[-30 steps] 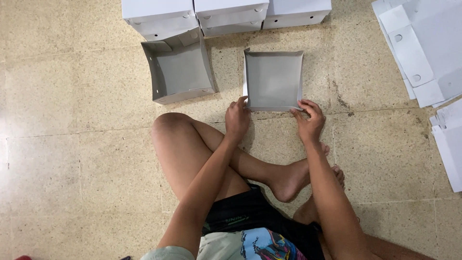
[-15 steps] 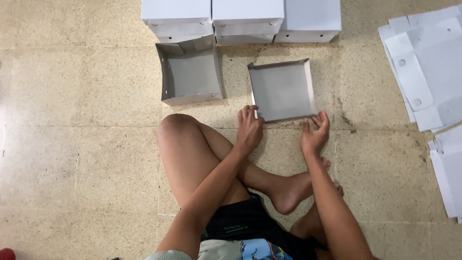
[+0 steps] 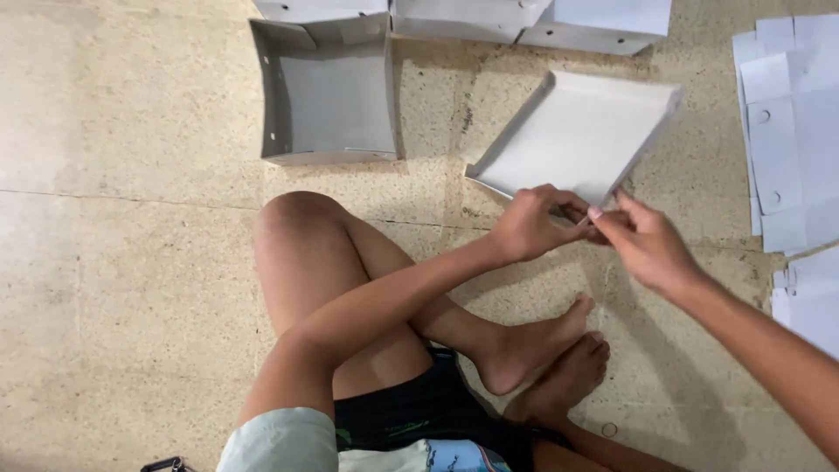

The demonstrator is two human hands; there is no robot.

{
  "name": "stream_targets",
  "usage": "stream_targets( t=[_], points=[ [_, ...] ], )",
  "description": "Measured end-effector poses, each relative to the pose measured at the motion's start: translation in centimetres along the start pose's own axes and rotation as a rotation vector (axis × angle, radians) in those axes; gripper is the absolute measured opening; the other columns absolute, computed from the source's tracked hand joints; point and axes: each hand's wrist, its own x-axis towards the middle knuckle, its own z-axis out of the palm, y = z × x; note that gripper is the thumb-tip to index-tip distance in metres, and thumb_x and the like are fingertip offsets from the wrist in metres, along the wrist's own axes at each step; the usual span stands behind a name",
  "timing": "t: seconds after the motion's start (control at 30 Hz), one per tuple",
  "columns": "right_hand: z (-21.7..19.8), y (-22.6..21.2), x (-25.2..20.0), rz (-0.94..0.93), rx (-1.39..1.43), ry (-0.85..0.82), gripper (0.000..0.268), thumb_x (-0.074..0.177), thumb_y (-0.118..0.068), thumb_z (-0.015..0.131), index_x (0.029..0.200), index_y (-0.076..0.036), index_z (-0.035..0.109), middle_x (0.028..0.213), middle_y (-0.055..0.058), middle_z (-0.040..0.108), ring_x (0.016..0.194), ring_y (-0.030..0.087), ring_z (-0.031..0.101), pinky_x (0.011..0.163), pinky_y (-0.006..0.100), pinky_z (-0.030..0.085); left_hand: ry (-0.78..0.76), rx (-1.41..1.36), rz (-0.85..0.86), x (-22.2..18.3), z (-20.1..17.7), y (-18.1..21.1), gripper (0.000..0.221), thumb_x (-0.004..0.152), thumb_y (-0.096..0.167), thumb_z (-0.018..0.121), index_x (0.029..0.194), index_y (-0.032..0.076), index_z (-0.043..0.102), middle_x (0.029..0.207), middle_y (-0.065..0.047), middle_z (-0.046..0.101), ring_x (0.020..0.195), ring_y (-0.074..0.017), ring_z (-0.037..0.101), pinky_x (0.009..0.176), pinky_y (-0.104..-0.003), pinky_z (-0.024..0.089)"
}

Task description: Assembling cardboard boxes from flat templates by folding and tucking flaps.

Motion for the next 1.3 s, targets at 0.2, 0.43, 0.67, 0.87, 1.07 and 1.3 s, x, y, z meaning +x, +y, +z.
stream_targets(
  t=[0.2,0.43,0.67,0.87,1.07,1.3],
  points=[
    [-2.6,-4.8,-2.2,0.168,-0.012,0.019,0.078,0.093,-0.034,0.063,0.162,-0.025,0.030,0.107,-0.004,0.071,0.042,0.011,0.029,0.038,0.026,0.025,0.033,-0.290,0.035,-0.4,-0.3,0.2,0.038,0.080,0.022,0.083,0.116,0.012,0.072,0.098,-0.006,0.078,0.092,-0.0154,0.075,0.088,-0.029,0.060],
    [-0.5,-3.3,0.6,0.134,0.209,0.071,0.074,0.086,-0.022,0.071,0.155,-0.013,0.044,0.115,-0.003,0.074,0.103,0.005,0.063,0.090,0.021,0.045,-0.047,-0.284,0.092,-1.0,-1.3,-2.4,0.036,0.084,0.020,0.082,0.117,0.011,0.070,0.095,-0.001,0.078,0.093,-0.0124,0.073,0.089,-0.029,0.057],
    [-1.7,-4.2,2.0,0.161,0.396,0.129,0.029,0.089,-0.011,0.070,0.116,-0.001,0.068,0.104,0.014,0.075,0.092,0.022,0.073,0.088,0.027,0.057,0.089,-0.270,0.087,1.3,-2.9,-2.2,0.028,0.087,0.019,0.079,0.112,0.011,0.072,0.102,-0.005,0.077,0.094,-0.0158,0.075,0.092,-0.031,0.059],
    [-1.7,-4.0,2.4,0.157,0.291,0.100,0.022,0.090,-0.013,0.072,0.109,-0.003,0.074,0.097,0.015,0.078,0.090,0.022,0.076,0.071,0.024,0.054,0.114,-0.159,0.198,1.2,-3.0,-2.8,0.025,0.087,0.020,0.082,0.110,0.014,0.073,0.099,0.001,0.072,0.087,-0.0135,0.065,0.087,-0.032,0.049],
    [-1.6,-3.5,2.5,0.101,0.177,0.104,0.027,0.090,-0.016,0.072,0.113,-0.004,0.076,0.094,0.010,0.079,0.075,0.014,0.065,0.057,0.022,0.046,0.099,-0.174,0.220,0.6,-2.8,-3.0,0.024,0.090,0.020,0.080,0.112,0.016,0.072,0.105,0.002,0.071,0.093,-0.0140,0.063,0.090,-0.033,0.044],
    [-1.6,-4.0,2.2,0.025,0.134,0.062,0.028,0.088,-0.020,0.072,0.110,-0.002,0.076,0.115,0.001,0.075,0.067,0.009,0.054,0.056,0.020,0.043,0.095,-0.254,0.251,0.1,-3.6,-2.7,0.026,0.090,0.016,0.080,0.114,0.016,0.072,0.109,0.000,0.070,0.099,-0.0145,0.065,0.095,-0.031,0.050]
  ],
)
